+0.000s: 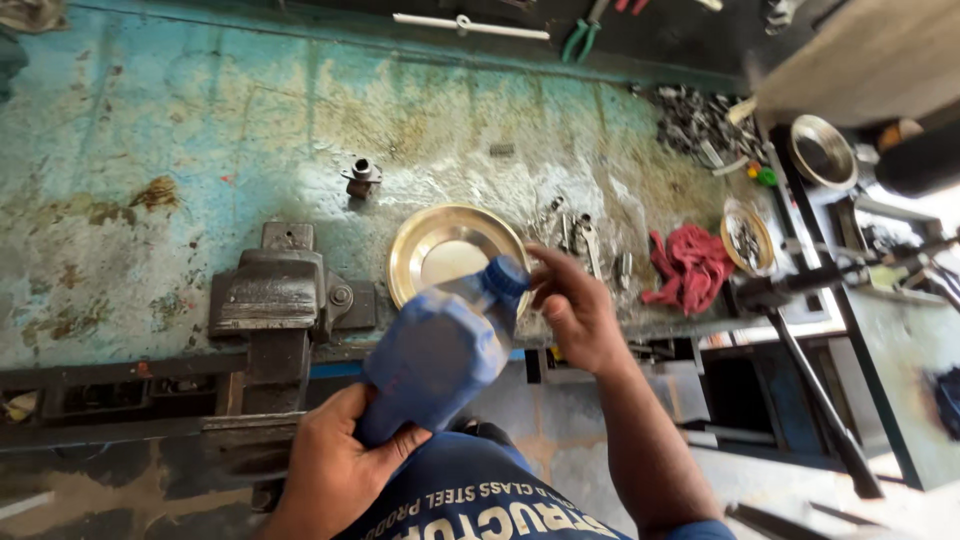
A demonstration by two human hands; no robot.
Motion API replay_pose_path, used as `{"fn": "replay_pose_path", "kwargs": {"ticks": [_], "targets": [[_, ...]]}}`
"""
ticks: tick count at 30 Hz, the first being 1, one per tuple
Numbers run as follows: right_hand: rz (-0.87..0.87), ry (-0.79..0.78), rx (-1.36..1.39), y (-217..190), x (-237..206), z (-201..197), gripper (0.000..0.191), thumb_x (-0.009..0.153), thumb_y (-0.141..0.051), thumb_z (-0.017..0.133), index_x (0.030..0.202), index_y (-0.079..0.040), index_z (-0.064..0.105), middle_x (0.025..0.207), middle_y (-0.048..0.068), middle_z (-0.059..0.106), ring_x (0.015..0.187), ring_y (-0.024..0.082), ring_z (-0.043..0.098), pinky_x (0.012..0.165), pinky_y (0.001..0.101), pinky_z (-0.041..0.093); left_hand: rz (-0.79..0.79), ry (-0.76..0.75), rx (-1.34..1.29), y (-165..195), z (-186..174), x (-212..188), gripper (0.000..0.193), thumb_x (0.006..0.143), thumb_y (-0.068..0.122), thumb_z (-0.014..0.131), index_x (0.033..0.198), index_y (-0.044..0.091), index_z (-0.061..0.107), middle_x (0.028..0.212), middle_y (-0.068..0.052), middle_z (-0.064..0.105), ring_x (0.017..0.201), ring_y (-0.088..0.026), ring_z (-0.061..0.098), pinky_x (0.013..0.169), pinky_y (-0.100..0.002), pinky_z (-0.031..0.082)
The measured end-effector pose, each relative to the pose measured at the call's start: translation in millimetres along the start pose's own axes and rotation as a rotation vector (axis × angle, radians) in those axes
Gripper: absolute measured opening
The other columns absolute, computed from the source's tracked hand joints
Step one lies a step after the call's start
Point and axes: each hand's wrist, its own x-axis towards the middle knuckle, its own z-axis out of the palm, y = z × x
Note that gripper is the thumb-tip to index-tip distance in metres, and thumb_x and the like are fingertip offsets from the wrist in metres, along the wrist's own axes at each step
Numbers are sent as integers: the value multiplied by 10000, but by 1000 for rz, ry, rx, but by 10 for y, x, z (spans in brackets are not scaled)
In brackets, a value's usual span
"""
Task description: The person assembles a small mechanical component by inserting a spring and a pin into a metal housing. They then wipe a metal plate with a cloth, pour oil into it, and dip the assembled part into the oil.
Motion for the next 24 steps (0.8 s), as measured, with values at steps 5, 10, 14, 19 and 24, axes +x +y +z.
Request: {"fn": "replay_pose_path", "kwargs": {"ticks": [5, 10, 14, 19, 24], "targets": [[4, -353, -620, 184, 537, -73, 640, 971, -632, 522, 1283, -85, 638, 930, 127, 738, 861, 312, 729, 752, 434, 567, -32, 77, 149, -9, 226, 102, 472, 661, 294, 921, 1027, 58, 740, 869, -138, 790, 787, -286, 798, 663, -393, 605], [16, -649, -517, 675, 781, -155, 540, 1007, -583, 497, 1194, -93, 628, 948, 125, 706, 851, 302, 733, 765, 437, 581, -166, 108, 240, -112, 576, 241, 492, 673, 365, 941, 1014, 72, 739, 888, -137, 784, 808, -328, 780, 691, -410, 604], [-226, -784, -292, 1039, 810, -354, 550, 1086, -552, 472, 1323, -65, 569, 1158, 182, 650, 1014, 352, 696, 867, 469, 581, -167, 170, 222, -207, 783, 359, 534, 593, 310, 946, 1033, 77, 755, 817, -171, 774, 757, -325, 777, 657, -412, 594], [-146, -1026, -149, 1306, 893, -516, 492, 1078, -478, 508, 1413, -117, 498, 1461, 196, 547, 1244, 382, 641, 996, 469, 563, -484, 74, 193, -259, 891, 391, 480, 647, 362, 956, 966, 70, 747, 721, -162, 772, 661, -281, 771, 641, -404, 564], [241, -1035, -549, 1628, 899, -226, 471, 1148, -514, 428, 1381, -155, 624, 1281, 139, 765, 1151, 282, 770, 1027, 425, 585, -450, 75, 397, -243, 1001, 530, 477, 671, 418, 941, 927, 70, 741, 770, -178, 751, 752, -355, 737, 687, -453, 554]]}}
